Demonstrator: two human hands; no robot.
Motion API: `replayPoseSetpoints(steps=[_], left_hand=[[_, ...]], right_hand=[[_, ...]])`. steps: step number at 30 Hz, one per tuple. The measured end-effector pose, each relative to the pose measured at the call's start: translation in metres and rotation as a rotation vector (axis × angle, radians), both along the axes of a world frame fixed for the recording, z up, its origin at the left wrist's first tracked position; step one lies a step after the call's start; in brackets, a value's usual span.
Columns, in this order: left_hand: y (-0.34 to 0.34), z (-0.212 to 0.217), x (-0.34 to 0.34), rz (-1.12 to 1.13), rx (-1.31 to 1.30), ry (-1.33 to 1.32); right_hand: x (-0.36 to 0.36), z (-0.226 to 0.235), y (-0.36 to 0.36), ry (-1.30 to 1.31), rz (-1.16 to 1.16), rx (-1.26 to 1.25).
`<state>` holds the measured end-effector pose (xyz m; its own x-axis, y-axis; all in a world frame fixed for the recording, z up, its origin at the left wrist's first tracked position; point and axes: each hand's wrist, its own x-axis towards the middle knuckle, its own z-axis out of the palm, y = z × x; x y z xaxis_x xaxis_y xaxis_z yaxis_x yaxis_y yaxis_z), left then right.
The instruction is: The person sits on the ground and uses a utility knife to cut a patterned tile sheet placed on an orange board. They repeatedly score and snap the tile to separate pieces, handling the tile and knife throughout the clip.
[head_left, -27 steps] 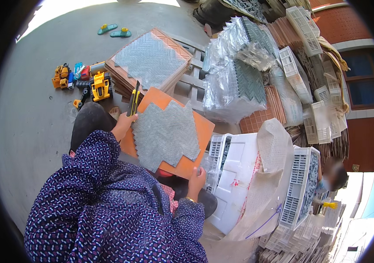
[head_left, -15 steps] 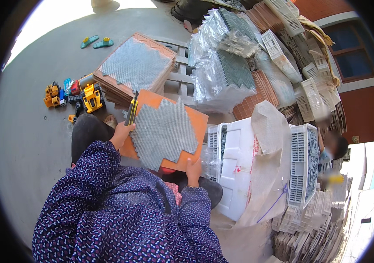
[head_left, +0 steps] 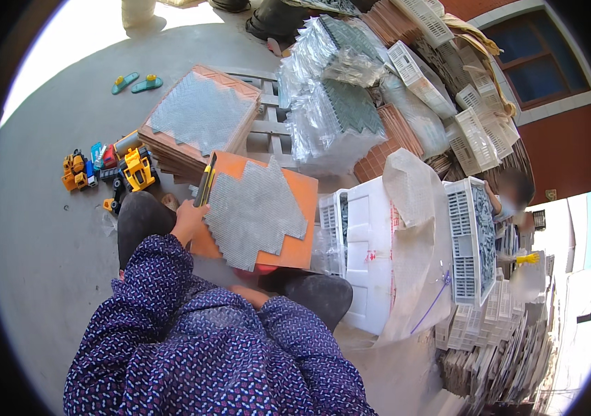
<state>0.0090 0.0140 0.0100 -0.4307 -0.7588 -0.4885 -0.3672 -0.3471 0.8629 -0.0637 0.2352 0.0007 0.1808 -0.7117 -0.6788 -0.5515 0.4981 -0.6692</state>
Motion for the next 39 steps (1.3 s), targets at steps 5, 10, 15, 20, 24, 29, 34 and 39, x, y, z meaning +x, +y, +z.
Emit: replayPoseSetpoints(steps=[5, 10, 15, 20, 24, 29, 34, 39], left_hand=[[-0.039, 0.062, -0.001, 0.221, -0.106, 0.279], [-0.067, 0.098, -0.039, 0.202, -0.242, 0.437], [-0.093, 0.062, -0.048, 0.38, -0.262, 0.384], [-0.125, 0.06, -0.064, 0.264, -0.458, 0.272], [-0.153, 0.042, -0.077, 0.311, -0.342, 0.251], [-0.145, 0.038, -0.083, 0.348, -0.193, 0.353], [-0.141, 0.046, -0.065, 0.33, -0.15, 0.404], [-0.097, 0.058, -0.052, 0.233, -0.033, 0.49]], right_hand=[[0.013, -0.014, -0.041, -0.082, 0.02, -0.022], [0.011, -0.03, -0.047, -0.187, -0.051, -0.008], [0.007, -0.036, -0.012, -0.314, -0.139, 0.037], [-0.001, -0.027, 0.008, -0.432, -0.175, 0.064], [-0.014, -0.029, 0.011, -0.469, -0.19, 0.02], [-0.027, -0.021, 0.033, -0.599, -0.201, -0.062], [-0.181, 0.088, -0.01, -0.431, -0.106, -0.169], [-0.291, 0.011, 0.045, 0.872, -0.642, 0.06]])
